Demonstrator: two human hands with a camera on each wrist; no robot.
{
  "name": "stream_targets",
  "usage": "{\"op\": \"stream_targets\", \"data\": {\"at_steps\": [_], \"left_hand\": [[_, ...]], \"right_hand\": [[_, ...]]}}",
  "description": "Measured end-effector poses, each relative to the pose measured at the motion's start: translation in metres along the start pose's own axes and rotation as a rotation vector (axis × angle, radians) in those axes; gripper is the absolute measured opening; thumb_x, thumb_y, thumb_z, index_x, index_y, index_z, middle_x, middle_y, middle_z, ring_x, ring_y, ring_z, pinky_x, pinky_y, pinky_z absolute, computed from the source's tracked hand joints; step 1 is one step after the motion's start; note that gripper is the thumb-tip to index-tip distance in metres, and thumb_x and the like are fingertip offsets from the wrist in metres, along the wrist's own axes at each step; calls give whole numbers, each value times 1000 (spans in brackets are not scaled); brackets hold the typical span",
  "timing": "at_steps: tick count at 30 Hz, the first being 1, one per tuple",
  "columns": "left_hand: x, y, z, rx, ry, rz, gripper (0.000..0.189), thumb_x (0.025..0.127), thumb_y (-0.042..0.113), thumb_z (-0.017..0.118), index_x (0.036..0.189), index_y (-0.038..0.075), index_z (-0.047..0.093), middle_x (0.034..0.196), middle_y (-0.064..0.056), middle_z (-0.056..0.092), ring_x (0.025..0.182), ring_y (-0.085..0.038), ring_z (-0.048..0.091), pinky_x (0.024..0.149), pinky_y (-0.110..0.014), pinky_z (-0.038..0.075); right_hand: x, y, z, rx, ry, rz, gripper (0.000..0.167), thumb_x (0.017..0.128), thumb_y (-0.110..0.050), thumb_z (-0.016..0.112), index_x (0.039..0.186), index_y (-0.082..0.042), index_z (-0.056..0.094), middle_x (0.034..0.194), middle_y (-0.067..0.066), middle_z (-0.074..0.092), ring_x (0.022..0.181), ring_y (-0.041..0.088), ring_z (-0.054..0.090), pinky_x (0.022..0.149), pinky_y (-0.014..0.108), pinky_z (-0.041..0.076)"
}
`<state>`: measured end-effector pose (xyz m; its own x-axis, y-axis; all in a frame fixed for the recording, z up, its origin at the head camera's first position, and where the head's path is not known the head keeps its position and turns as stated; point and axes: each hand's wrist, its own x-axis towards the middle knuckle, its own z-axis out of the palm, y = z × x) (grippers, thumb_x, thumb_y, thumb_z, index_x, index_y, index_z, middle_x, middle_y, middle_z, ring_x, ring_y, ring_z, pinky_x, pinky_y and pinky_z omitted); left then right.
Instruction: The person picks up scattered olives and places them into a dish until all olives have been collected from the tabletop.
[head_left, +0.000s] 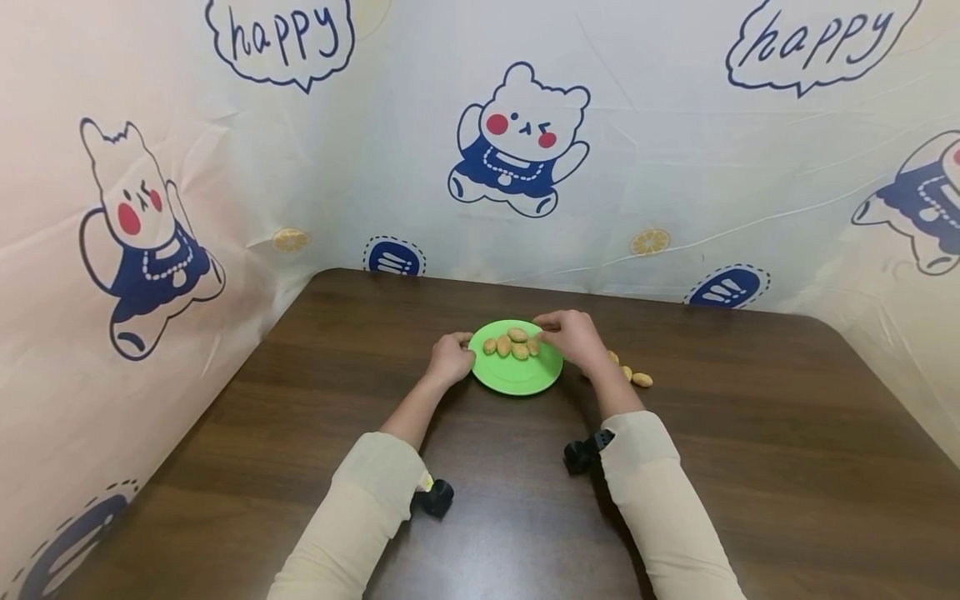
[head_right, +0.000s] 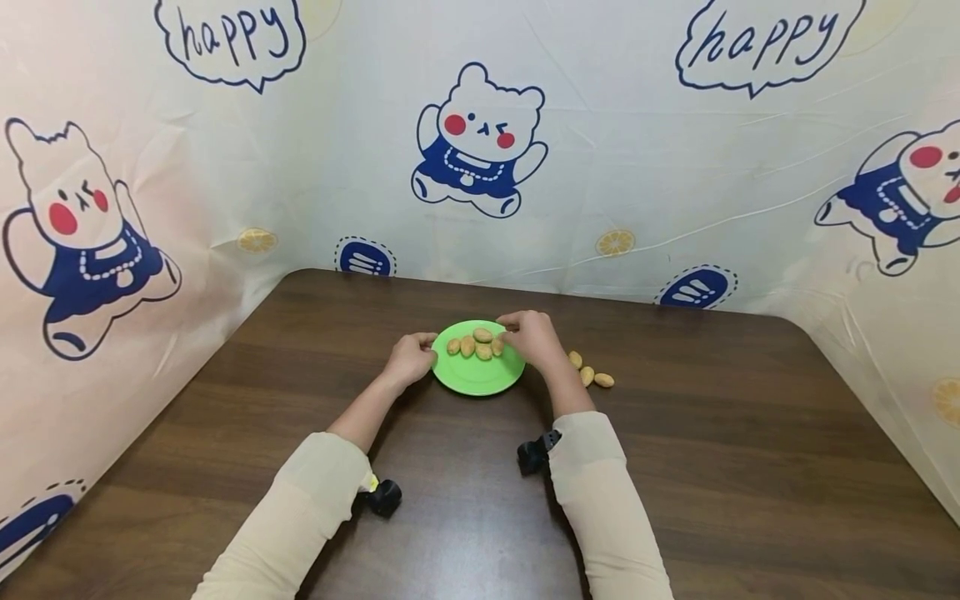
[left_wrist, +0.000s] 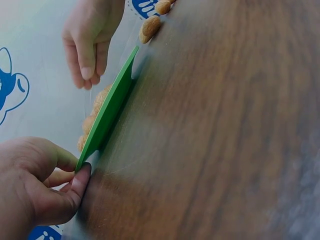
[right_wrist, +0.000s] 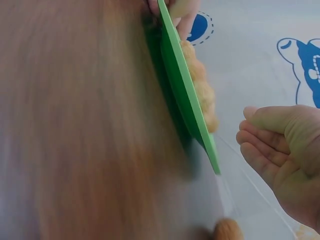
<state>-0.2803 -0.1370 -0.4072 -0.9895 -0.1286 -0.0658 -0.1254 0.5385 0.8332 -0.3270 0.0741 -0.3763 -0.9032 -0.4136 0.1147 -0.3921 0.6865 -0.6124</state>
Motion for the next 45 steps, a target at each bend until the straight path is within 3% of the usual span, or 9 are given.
{"op": "stream_targets", "data": {"at_steps": [8, 26, 31, 38, 45], "left_hand": [[0, 1, 1, -18, -2, -8, 44, 88, -1, 43, 131, -4, 48, 118, -16, 56, 100, -22, 50, 78, -31, 43], [0, 1, 0, -20, 1, -4, 44, 86, -2, 44, 130, -4, 49, 116, -16, 57, 97, -23, 50, 75, -29, 42], [1, 0, -1, -23, -9, -6, 45, 87, -2, 44, 131, -4, 48, 119, -17, 55, 99, -23, 50, 77, -31, 43], [3, -3, 0, -24, -10, -9, 44, 87, -2, 44, 131, -4, 49, 118, -16, 56, 98, -22, 50, 76, -30, 43], [2, -2, 0, -19, -4, -12, 45, 86, -2, 44, 130, -4, 49, 115, -15, 57, 96, -21, 50, 76, -29, 43]], "right_hand": [[-17, 6, -19, -108, -16, -44, 31, 88, -9, 62, 118, 0, 63, 114, 15, 62, 97, 26, 60, 75, 36, 50], [-58, 21, -43, -214, -29, -93, 27, 87, -6, 62, 113, 3, 65, 109, 18, 63, 93, 29, 59, 75, 41, 49], [-63, 27, -47, -259, -46, -83, 24, 85, -5, 63, 107, 3, 68, 103, 18, 65, 92, 30, 60, 75, 42, 48], [-65, 35, -47, -303, -79, -101, 22, 81, -3, 66, 102, 1, 70, 95, 14, 67, 80, 21, 59, 67, 34, 48], [-65, 40, -46, -291, -103, -85, 21, 80, -4, 68, 100, 2, 71, 99, 15, 67, 89, 25, 61, 71, 36, 49]]}}
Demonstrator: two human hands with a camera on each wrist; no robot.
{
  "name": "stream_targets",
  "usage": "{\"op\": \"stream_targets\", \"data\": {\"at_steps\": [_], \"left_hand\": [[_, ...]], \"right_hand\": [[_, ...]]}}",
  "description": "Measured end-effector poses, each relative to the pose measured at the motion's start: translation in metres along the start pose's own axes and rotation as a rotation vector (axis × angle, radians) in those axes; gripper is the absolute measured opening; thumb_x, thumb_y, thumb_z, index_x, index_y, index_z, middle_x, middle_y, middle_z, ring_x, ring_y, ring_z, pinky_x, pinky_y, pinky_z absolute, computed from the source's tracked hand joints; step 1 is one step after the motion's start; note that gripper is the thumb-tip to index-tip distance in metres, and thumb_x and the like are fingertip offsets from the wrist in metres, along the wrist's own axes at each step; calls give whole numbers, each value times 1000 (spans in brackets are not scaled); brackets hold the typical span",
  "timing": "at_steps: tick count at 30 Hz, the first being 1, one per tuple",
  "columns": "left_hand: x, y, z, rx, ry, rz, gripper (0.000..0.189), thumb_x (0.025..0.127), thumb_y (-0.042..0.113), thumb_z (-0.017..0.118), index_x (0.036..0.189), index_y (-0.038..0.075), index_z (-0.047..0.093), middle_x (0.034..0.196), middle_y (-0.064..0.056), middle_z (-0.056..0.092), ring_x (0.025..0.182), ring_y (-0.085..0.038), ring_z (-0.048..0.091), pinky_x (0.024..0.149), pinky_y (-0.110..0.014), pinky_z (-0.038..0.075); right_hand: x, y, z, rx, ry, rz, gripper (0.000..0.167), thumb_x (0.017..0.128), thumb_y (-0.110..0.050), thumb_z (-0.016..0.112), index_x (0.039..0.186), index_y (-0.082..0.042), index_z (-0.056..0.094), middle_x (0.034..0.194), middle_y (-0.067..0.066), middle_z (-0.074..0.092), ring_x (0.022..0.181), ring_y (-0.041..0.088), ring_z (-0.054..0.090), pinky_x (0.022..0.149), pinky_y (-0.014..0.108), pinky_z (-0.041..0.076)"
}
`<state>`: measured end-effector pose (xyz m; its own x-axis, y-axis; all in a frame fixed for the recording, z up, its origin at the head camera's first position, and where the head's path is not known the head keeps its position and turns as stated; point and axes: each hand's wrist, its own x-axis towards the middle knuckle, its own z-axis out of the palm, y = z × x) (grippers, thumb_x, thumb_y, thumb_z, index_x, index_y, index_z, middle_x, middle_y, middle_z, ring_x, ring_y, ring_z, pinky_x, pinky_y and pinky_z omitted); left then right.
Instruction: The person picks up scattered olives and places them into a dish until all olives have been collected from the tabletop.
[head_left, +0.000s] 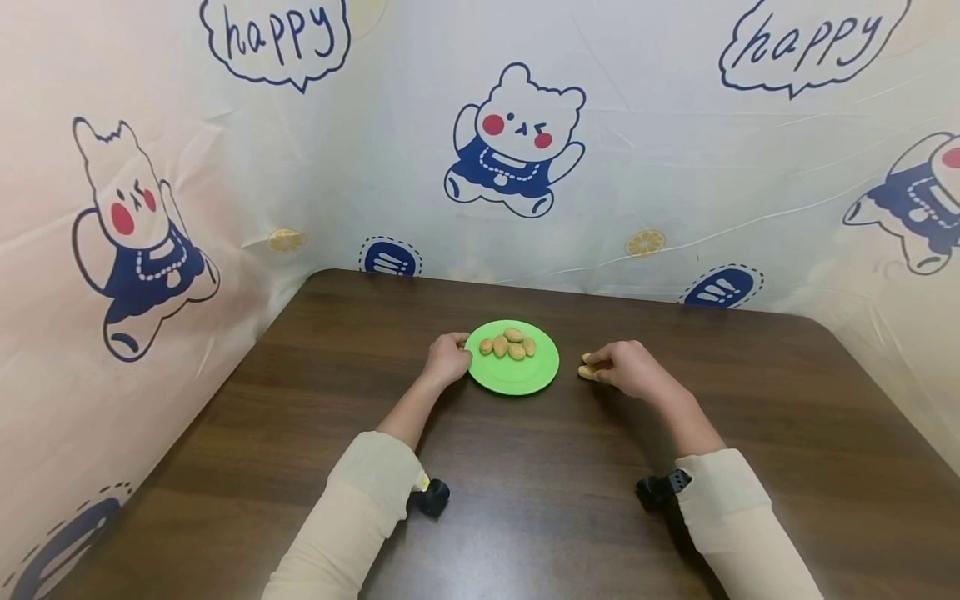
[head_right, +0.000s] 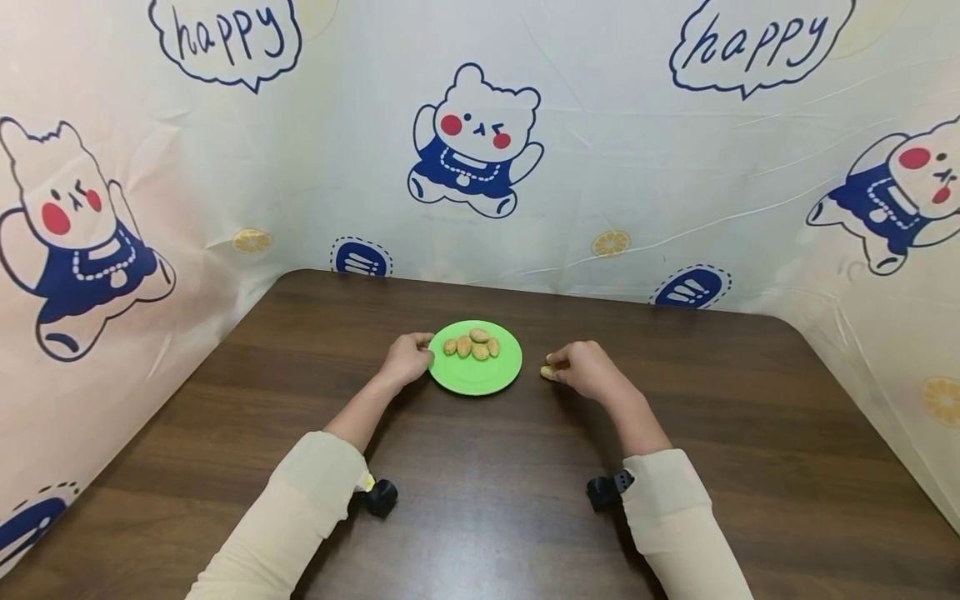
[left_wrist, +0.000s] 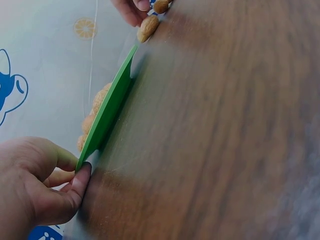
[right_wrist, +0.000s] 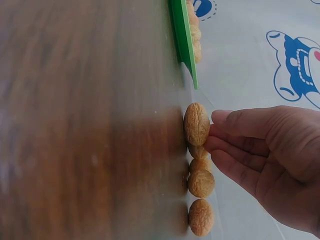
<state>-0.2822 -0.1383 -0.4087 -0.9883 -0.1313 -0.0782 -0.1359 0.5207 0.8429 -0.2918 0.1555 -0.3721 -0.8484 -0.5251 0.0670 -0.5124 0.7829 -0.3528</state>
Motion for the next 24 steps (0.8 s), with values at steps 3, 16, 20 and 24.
{"op": "stream_targets", "data": {"at_steps": [3, 16, 20, 24], "left_hand": [[0, 1, 0, -1, -2, 0, 45, 86, -2, 44, 130, -4, 49, 115, -15, 57, 96, -21, 50, 76, -29, 43], [0, 0, 1, 17, -2, 12, 45, 86, -2, 44, 131, -4, 49, 119, -15, 56, 98, -22, 49, 77, -30, 43], [-1, 1, 1, 29, 2, 11, 44, 86, -2, 45, 130, -3, 50, 120, -15, 56, 99, -22, 48, 79, -31, 42], [-1, 1, 1, 13, 2, 9, 44, 86, -2, 44, 130, -3, 50, 120, -15, 56, 99, -22, 49, 79, -31, 43]], "right_hand": [[1, 1, 1, 6, -4, 8, 21, 80, -6, 69, 100, 2, 71, 98, 15, 67, 90, 27, 61, 74, 38, 48], [6, 7, 6, 16, -22, 55, 24, 80, -4, 69, 103, 3, 69, 92, 12, 67, 82, 21, 60, 69, 33, 49], [7, 9, 8, 9, -7, 48, 22, 80, -3, 68, 101, 2, 70, 92, 12, 67, 82, 21, 60, 69, 33, 49], [8, 9, 9, 2, 4, 36, 20, 81, -3, 67, 100, 3, 70, 93, 14, 67, 82, 22, 60, 70, 35, 49]]}}
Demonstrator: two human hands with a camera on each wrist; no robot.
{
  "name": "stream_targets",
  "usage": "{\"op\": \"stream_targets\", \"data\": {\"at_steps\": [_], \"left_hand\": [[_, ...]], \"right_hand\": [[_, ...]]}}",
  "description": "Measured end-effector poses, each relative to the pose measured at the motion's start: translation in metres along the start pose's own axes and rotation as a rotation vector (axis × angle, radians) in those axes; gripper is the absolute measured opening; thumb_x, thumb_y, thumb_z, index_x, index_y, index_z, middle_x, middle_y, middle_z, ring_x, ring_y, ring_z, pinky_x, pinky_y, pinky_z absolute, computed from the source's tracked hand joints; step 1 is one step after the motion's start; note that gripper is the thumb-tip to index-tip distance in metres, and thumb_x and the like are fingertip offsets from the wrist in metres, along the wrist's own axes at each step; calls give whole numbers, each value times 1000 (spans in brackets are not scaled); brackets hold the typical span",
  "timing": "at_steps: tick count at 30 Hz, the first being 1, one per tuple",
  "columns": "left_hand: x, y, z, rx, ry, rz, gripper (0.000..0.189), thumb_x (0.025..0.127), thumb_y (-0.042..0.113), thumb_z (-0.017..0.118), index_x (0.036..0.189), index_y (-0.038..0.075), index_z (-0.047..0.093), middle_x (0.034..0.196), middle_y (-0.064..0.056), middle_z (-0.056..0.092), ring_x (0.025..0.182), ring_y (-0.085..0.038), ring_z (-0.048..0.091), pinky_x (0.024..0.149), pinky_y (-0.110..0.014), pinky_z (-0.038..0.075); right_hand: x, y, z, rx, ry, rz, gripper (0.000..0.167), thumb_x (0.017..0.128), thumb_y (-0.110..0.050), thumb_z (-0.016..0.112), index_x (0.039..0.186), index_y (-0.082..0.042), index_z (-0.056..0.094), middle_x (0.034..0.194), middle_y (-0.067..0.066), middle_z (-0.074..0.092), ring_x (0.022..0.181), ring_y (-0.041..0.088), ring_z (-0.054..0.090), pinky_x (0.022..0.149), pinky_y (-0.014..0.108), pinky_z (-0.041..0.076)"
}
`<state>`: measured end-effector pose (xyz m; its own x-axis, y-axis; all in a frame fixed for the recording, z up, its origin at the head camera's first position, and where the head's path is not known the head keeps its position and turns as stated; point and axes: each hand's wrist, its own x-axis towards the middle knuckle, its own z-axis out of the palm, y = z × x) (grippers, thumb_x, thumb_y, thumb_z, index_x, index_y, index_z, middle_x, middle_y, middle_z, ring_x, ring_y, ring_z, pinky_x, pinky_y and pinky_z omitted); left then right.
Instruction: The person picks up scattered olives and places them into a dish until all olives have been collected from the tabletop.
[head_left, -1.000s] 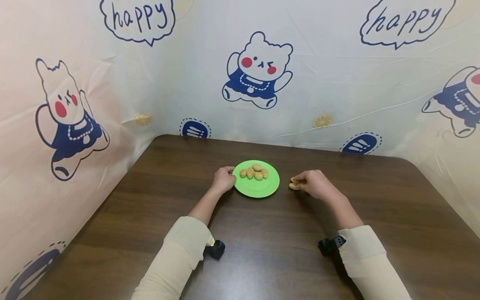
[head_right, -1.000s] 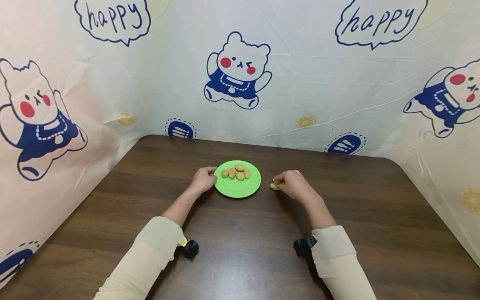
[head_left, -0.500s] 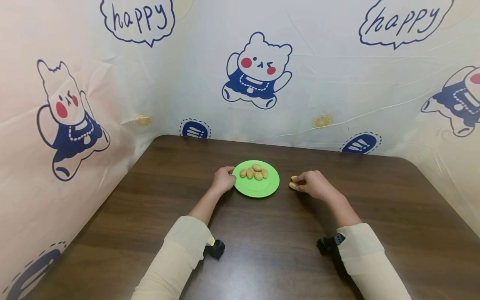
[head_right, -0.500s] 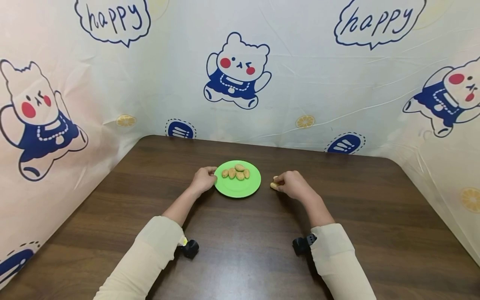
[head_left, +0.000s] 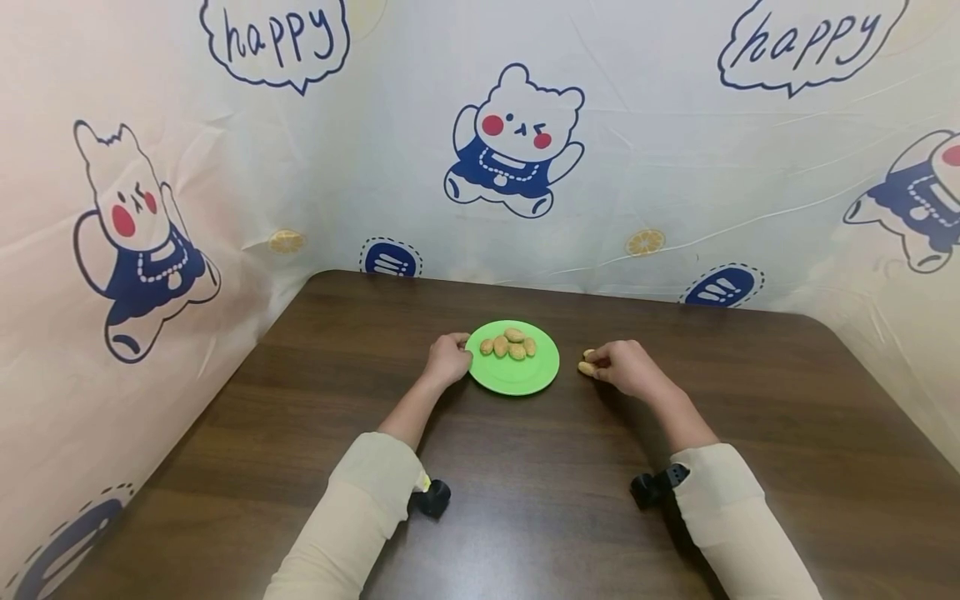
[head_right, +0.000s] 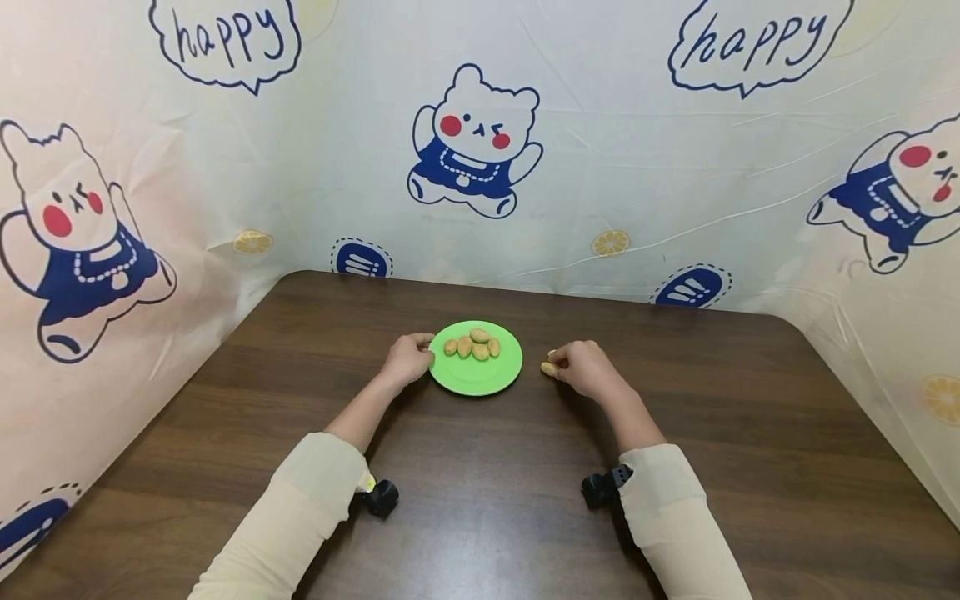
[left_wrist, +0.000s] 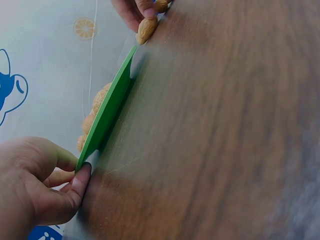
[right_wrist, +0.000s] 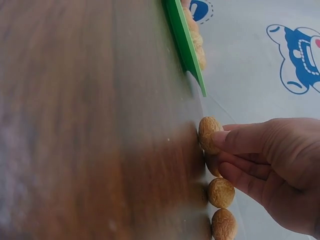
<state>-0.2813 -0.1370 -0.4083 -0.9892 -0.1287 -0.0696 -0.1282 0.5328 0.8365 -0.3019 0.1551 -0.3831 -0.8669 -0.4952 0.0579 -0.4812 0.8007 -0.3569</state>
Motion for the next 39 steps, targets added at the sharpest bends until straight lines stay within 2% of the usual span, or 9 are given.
{"op": "stream_targets", "data": {"at_steps": [7, 14, 22, 33, 39], "left_hand": [[0, 1, 0, 8, -8, 0, 45, 86, -2, 44, 130, -3, 50, 122, -15, 54, 102, -22, 47, 82, -33, 42], [0, 0, 0, -4, -5, -1, 45, 86, -2, 45, 130, -4, 49, 118, -16, 56, 98, -22, 49, 78, -31, 43], [0, -1, 0, -7, -4, -5, 44, 86, -2, 45, 130, -4, 50, 116, -15, 57, 96, -22, 50, 76, -30, 43], [0, -1, -1, -2, -2, -1, 44, 86, -1, 45, 130, -4, 50, 117, -16, 56, 99, -22, 49, 79, -32, 43], [1, -1, -1, -3, 2, -2, 44, 86, -1, 45, 130, -3, 50, 117, -15, 56, 99, -22, 49, 79, -31, 43]], "right_hand": [[1, 0, -1, -7, 6, 2, 19, 81, -2, 67, 99, 3, 70, 93, 15, 67, 83, 23, 61, 70, 35, 50], [1, -1, 0, -6, 14, 3, 20, 81, -2, 67, 101, 2, 70, 97, 15, 67, 84, 23, 61, 70, 34, 50], [3, -3, -1, 8, 54, -17, 17, 83, -6, 67, 98, 0, 72, 90, 11, 68, 78, 20, 60, 67, 34, 49], [9, -13, 0, 64, 49, -5, 19, 85, -14, 66, 99, -2, 72, 90, 9, 68, 79, 20, 59, 69, 35, 49], [13, -20, 3, 69, 58, -2, 18, 84, -10, 67, 99, -2, 72, 91, 10, 67, 78, 19, 59, 67, 33, 49]]}}
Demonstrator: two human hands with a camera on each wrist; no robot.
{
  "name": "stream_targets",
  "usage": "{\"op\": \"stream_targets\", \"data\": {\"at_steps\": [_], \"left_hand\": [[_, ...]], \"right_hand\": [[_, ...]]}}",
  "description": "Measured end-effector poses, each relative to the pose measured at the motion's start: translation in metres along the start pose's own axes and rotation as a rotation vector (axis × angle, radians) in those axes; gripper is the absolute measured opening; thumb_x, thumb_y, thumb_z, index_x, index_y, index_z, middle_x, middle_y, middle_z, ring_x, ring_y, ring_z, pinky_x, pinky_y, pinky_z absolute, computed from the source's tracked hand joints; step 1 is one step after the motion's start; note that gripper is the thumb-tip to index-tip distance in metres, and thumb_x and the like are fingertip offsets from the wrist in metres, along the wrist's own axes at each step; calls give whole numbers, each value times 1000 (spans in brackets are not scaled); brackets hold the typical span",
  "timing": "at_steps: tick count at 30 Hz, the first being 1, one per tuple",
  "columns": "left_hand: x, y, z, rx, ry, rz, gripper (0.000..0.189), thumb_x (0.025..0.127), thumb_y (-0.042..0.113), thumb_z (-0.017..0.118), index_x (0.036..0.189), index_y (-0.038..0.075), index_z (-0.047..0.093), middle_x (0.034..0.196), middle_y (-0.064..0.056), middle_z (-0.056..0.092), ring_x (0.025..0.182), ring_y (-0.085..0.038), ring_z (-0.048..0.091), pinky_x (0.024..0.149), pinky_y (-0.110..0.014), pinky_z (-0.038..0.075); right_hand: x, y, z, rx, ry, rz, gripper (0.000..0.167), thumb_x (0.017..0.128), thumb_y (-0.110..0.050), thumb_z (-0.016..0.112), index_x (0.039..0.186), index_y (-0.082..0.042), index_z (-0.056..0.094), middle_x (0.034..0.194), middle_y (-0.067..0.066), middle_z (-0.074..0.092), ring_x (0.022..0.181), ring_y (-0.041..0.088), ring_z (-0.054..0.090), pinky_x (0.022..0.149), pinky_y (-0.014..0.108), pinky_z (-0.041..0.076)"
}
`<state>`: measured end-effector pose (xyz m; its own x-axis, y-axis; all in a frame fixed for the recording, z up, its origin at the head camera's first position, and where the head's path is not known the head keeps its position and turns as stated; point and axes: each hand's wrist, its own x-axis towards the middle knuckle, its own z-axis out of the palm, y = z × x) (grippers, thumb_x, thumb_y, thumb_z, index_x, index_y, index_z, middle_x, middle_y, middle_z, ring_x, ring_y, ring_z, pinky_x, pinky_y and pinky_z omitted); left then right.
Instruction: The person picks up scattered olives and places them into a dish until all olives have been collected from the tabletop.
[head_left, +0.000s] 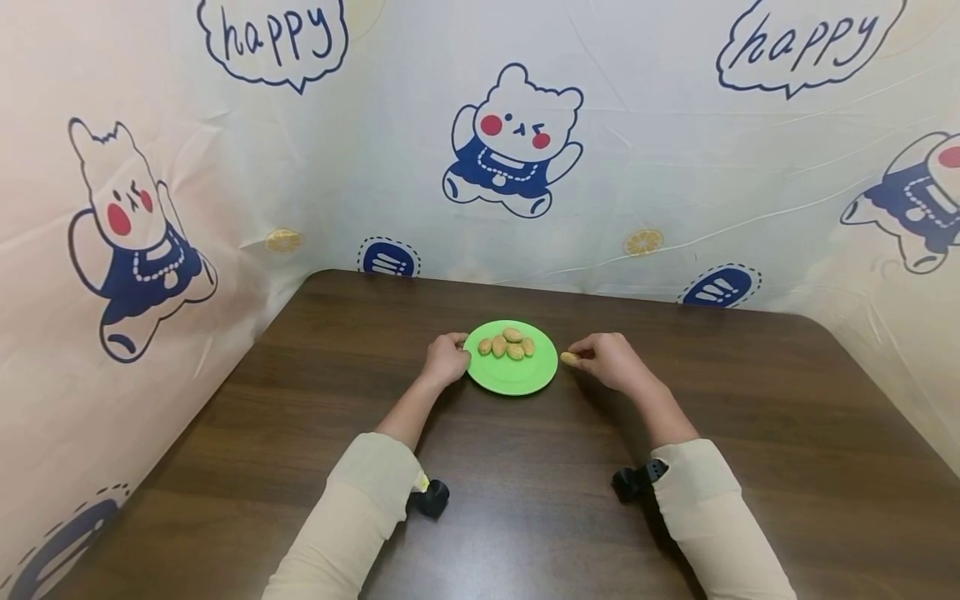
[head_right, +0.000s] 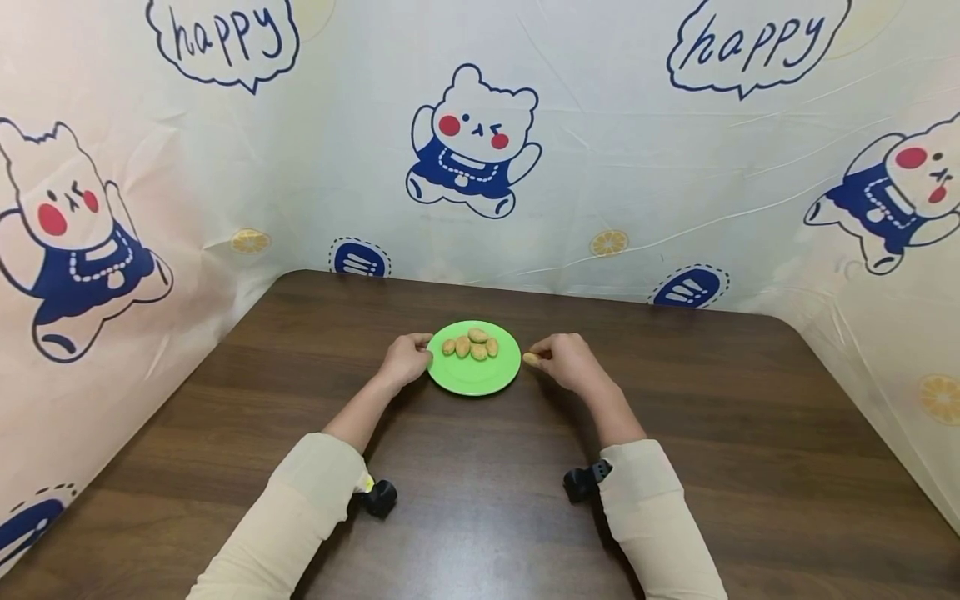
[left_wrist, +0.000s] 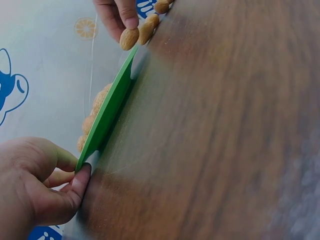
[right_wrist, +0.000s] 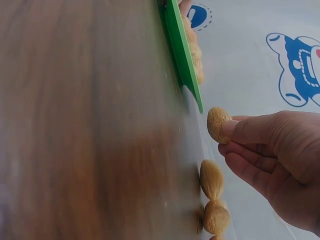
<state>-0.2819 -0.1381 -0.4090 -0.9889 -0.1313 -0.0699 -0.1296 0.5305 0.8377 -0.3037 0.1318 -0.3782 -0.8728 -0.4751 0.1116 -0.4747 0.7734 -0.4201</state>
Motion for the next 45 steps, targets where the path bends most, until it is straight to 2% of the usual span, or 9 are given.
{"op": "stream_targets", "data": {"at_steps": [5, 14, 20, 24, 29, 35, 45], "left_hand": [[0, 0, 1, 2, 1, -4, 44, 86, -1, 45, 130, -3, 50, 115, -15, 57, 98, -22, 49, 77, -30, 43], [-1, 1, 0, 3, 3, -8, 44, 86, -2, 45, 130, -3, 50, 115, -15, 57, 101, -23, 50, 83, -32, 43], [0, 1, 0, 5, 6, -7, 44, 86, -2, 45, 129, -3, 50, 115, -15, 57, 99, -22, 50, 81, -31, 43], [-1, 1, 0, 0, 5, -9, 44, 86, -2, 45, 130, -3, 50, 115, -15, 57, 99, -22, 50, 80, -31, 43], [-1, 1, 0, -3, 8, -10, 44, 86, -2, 45, 129, -3, 51, 116, -15, 57, 100, -22, 49, 81, -31, 43], [-2, 2, -1, 2, 9, -2, 44, 86, -2, 45, 129, -3, 51, 119, -15, 56, 100, -22, 49, 82, -32, 43], [-5, 4, -2, 0, 13, 6, 43, 86, -2, 45, 129, -4, 51, 117, -15, 57, 97, -21, 48, 79, -30, 42]], "right_hand": [[2, -5, 2, 11, -3, -5, 19, 84, -12, 67, 100, -2, 72, 91, 9, 67, 80, 20, 59, 68, 33, 50], [8, -19, 8, 56, -1, -34, 23, 86, -18, 65, 102, -3, 71, 93, 8, 68, 84, 20, 61, 71, 33, 50], [13, -30, 12, 44, 17, -89, 18, 85, -10, 66, 99, -2, 72, 93, 10, 68, 84, 20, 62, 71, 32, 50], [17, -38, 15, 35, 1, -112, 19, 84, -5, 65, 102, -1, 71, 97, 12, 68, 87, 22, 62, 72, 32, 50], [21, -45, 20, 21, -19, -126, 23, 85, -6, 65, 107, -2, 70, 100, 12, 67, 88, 22, 62, 72, 31, 50], [26, -53, 24, 32, -46, -103, 25, 85, -6, 64, 109, -4, 69, 104, 10, 66, 92, 22, 61, 75, 32, 49], [35, -65, 33, 45, -43, -135, 22, 84, -9, 67, 105, -6, 71, 95, 7, 69, 87, 19, 63, 72, 29, 50]]}}
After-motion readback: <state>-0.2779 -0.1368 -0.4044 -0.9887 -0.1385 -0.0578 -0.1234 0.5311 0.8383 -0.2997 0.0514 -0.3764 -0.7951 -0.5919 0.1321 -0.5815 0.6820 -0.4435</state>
